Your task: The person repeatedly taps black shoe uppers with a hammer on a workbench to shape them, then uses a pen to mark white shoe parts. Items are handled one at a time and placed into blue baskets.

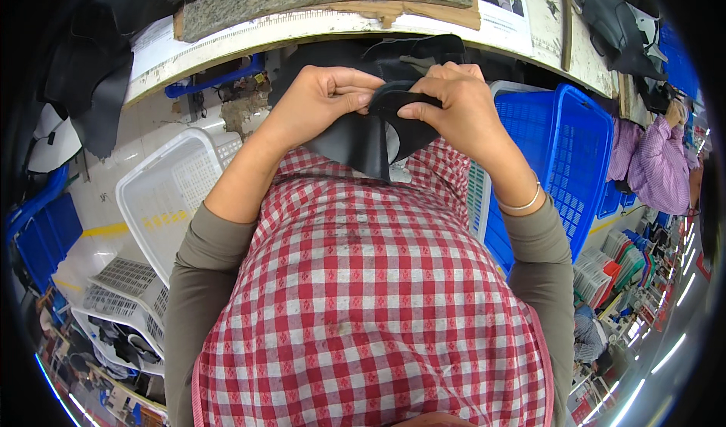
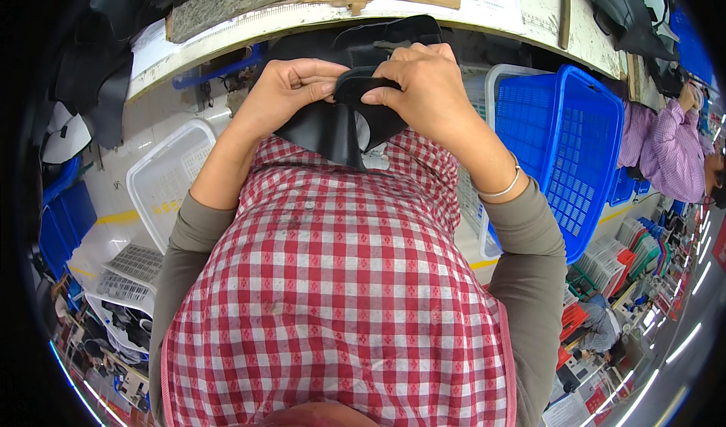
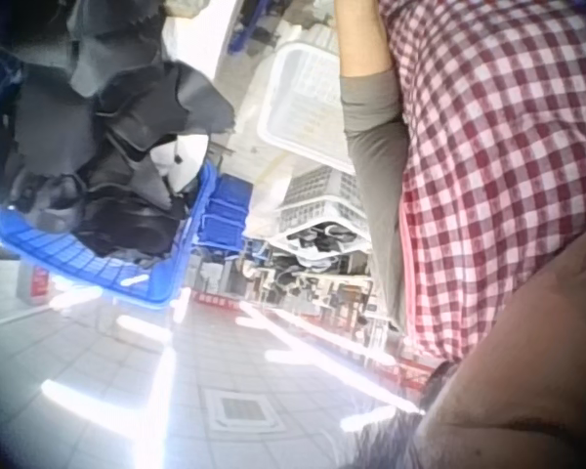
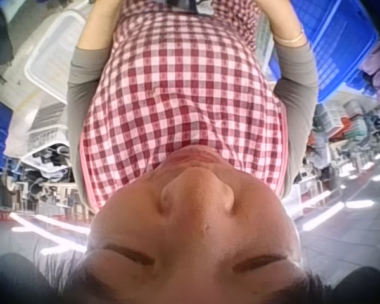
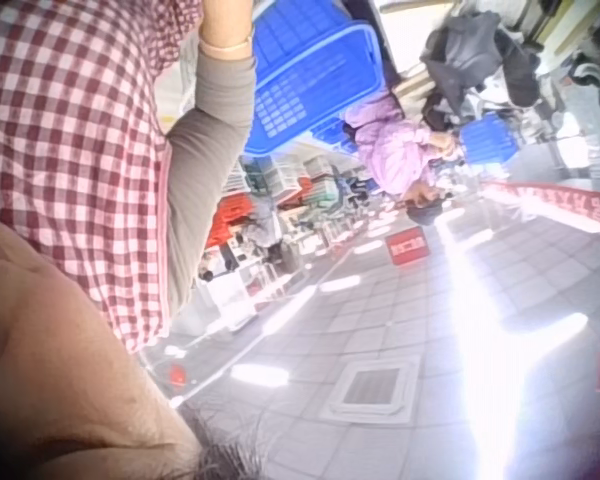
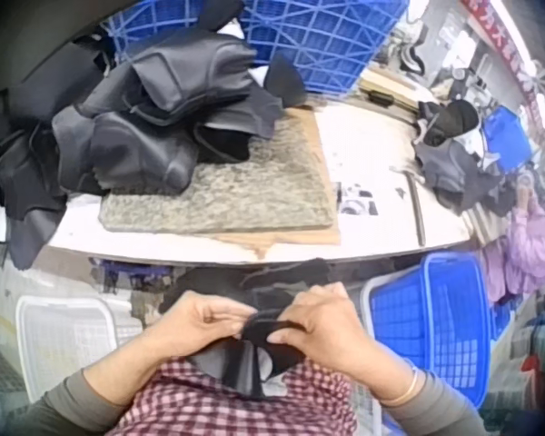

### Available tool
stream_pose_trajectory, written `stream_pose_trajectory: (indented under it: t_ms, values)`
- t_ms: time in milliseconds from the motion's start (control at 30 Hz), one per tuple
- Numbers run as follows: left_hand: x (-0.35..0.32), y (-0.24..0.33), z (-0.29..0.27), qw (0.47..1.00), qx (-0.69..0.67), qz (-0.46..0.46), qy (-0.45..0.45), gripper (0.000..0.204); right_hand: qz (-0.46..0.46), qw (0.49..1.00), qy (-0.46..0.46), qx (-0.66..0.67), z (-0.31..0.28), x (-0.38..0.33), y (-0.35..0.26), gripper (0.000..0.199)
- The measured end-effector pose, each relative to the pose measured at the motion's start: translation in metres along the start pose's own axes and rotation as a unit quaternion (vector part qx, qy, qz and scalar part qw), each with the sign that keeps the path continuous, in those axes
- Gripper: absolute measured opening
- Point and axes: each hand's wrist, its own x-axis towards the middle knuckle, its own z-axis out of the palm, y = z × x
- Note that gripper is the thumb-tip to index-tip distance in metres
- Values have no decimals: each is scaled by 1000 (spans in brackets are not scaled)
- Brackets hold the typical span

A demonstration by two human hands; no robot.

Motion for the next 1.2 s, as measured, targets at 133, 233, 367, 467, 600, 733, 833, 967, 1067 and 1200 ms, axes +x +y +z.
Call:
stream_pose_trajectory:
  t_ms: [133, 233, 367, 467, 600, 733, 833, 967, 1067, 1200]
  values:
    - [-5, -3, 5, 998, 22, -15, 51, 27, 6, 1000, 8, 14, 2, 6, -4, 24]
    - [-4, -6, 2, 997, 11, -56, 54, 24, 20, 999, 4, 45, 1, 9, -9, 25]
    - [1, -11, -7, 982, -134, -115, 66, 21, -28, 999, 38, 22, -2, 6, -23, 26]
    - [3, -16, -11, 959, -225, -159, 64, 20, -89, 990, 90, -59, 0, -1, -39, 25]
    - [2, -19, -8, 966, -199, -154, 57, 21, -97, 983, 117, -100, 7, -2, -41, 25]
    - [-1, -19, -1, 978, -167, -118, 51, 22, -18, 998, 41, -33, 8, 6, -20, 27]
    - [-2, -18, 1, 980, -159, -108, 55, 23, 14, 999, -4, 41, 7, 13, -8, 28]
    - [-3, -18, 1, 991, -101, -77, 51, 23, 28, 996, -8, 89, 9, 18, -4, 28]
    - [-3, -18, 1, 995, -62, -68, 48, 23, 37, 993, -12, 110, 12, 17, -3, 29]
    - [-3, -19, 1, 997, -37, -53, 36, 24, 52, 989, -8, 138, 13, 16, 1, 29]
